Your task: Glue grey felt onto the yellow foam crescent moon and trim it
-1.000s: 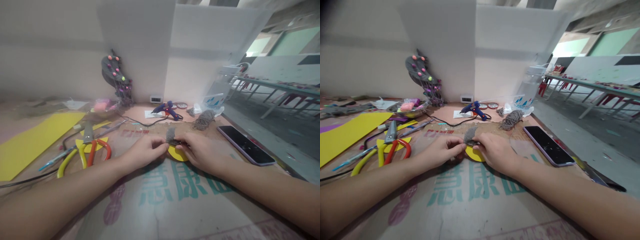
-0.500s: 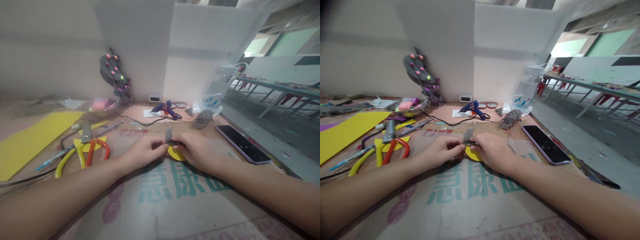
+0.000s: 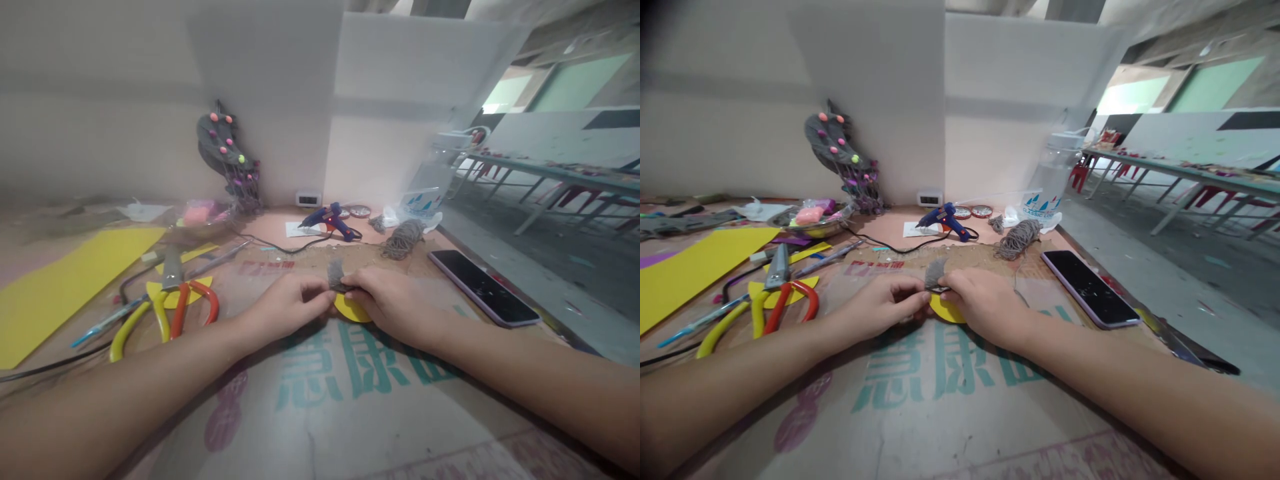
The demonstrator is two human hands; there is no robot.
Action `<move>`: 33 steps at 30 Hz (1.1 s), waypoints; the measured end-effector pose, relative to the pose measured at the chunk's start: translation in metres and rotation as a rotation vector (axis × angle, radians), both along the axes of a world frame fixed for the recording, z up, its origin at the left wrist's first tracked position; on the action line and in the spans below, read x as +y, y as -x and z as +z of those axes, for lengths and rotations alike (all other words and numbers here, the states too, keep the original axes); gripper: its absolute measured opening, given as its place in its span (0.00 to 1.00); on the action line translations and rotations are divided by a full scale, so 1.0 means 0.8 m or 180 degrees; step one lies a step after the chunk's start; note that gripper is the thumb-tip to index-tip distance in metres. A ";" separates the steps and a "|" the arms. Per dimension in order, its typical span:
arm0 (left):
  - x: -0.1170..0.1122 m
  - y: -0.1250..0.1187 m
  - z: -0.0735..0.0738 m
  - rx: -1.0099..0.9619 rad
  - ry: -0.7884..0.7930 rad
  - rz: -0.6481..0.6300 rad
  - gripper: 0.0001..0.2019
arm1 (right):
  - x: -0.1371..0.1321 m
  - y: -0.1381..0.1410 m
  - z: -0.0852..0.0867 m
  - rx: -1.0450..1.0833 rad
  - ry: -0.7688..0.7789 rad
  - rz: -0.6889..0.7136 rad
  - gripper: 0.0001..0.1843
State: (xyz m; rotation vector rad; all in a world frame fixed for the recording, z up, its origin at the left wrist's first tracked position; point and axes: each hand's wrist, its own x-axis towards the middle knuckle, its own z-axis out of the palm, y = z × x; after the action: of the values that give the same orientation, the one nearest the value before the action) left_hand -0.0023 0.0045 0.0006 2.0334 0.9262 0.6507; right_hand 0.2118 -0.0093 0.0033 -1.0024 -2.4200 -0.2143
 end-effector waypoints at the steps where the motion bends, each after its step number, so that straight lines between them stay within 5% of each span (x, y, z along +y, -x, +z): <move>1: 0.000 0.000 0.000 0.0002 0.0026 0.0012 0.15 | -0.001 -0.001 0.000 0.0041 0.0008 0.0013 0.11; 12: -0.001 0.000 0.004 -0.0175 0.0130 0.0083 0.14 | 0.008 -0.009 -0.002 0.0741 0.0516 -0.0404 0.11; 22: -0.001 -0.002 0.008 -0.0084 0.0109 0.0094 0.11 | 0.006 -0.010 -0.003 0.0558 0.0543 -0.0086 0.06; 33: 0.004 0.001 0.001 -0.0178 0.0059 0.0202 0.19 | 0.008 -0.005 -0.002 0.0958 0.1229 0.0005 0.08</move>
State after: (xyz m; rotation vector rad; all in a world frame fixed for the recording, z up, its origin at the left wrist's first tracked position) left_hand -0.0035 0.0074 0.0016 1.9662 0.9639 0.7272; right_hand 0.2155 -0.0029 0.0020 -1.1036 -2.2245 0.3933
